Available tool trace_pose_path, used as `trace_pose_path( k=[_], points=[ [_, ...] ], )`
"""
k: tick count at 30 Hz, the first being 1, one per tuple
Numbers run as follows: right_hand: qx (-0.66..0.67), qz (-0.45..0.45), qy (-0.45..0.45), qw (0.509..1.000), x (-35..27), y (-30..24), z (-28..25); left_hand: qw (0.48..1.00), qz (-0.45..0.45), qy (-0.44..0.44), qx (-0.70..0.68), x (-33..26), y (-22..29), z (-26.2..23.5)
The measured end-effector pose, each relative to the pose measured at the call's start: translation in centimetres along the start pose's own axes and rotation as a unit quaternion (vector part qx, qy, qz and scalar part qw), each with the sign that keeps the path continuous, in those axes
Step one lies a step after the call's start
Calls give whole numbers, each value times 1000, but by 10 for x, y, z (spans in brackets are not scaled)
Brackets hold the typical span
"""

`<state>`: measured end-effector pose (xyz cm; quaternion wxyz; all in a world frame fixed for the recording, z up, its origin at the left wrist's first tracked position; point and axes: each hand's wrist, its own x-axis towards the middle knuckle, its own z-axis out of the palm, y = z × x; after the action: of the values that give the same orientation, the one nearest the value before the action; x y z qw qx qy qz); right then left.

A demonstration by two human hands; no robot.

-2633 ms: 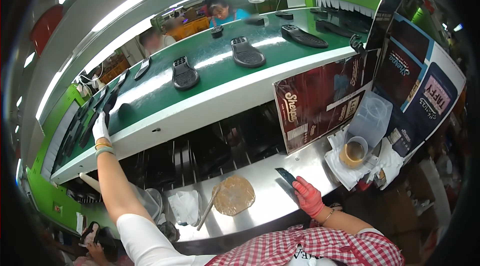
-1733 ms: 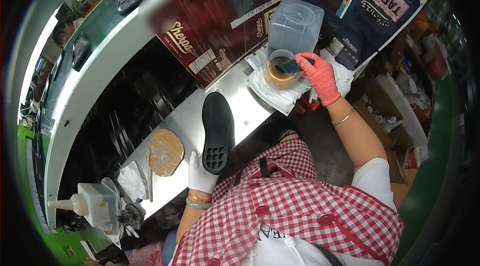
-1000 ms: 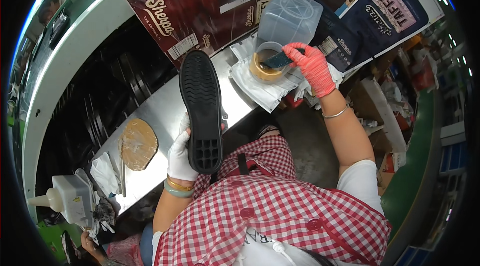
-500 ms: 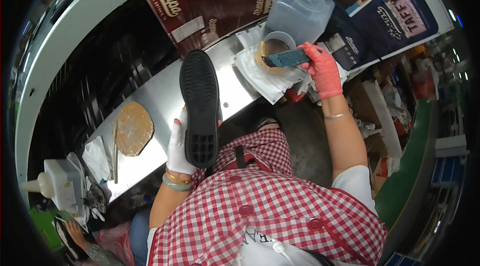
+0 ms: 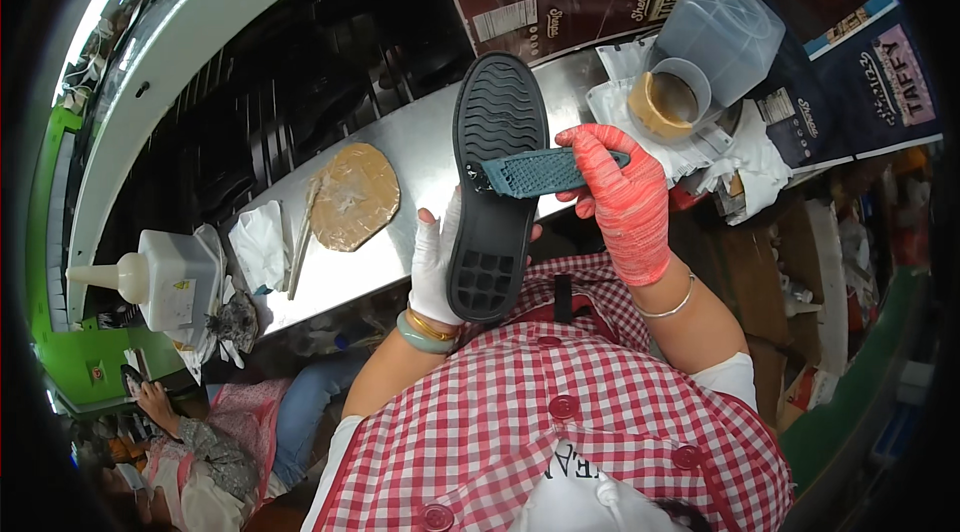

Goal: The person repeatedly cleans black shoe insoles using a blue scrubbing tool. They dip the tool into a small container of liquid, scrub the insole surface, and place the cleaned insole onto a conveyor belt. This process is repeated for multiple insoles throughout the video.

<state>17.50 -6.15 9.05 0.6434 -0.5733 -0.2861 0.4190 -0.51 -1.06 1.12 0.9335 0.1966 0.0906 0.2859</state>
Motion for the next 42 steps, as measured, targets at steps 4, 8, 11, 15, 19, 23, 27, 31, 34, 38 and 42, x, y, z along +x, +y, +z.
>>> trace_pose_path(
  k=[4, 8, 11, 15, 19, 23, 27, 31, 34, 38, 42],
  points=[
    [-35, -6, -12, 999, -4, -3, 3, 999, 6, -15, 31, 3, 1, -4],
    [-61, 16, -30, 998, -16, 0, 5, 999, 22, 34, 12, 6, 1, -9],
    [-58, 5, -26, 998, -25, 2, 11, 996, 44, 73, -16, 12, 2, -5],
    [-47, 25, -40, 998, -34, 1, 16, 987, 62, 3, -147, 15, 6, 0],
    [-48, 26, -56, 997, -43, -1, 19, 994, 61, 56, -72, 16, 8, 6],
    [-60, 28, -76, 995, -51, 0, 18, 997, 61, 21, -50, 14, 9, 3],
    [-64, 21, -93, 993, -55, 2, 17, 995, 60, 24, -71, 13, 9, 8],
    [-94, 4, -136, 986, -53, 1, 13, 996, 26, 11, -85, 9, 11, 6],
    [-128, 23, -197, 972, -46, -12, 12, 993, -13, 14, -113, 5, 14, 1],
    [-192, -15, -286, 939, -36, -19, 12, 996, -58, 22, -67, 0, 20, 3],
    [-190, 99, -311, 926, -28, -36, 25, 993, -105, 51, 6, -4, 26, 4]
  ],
)
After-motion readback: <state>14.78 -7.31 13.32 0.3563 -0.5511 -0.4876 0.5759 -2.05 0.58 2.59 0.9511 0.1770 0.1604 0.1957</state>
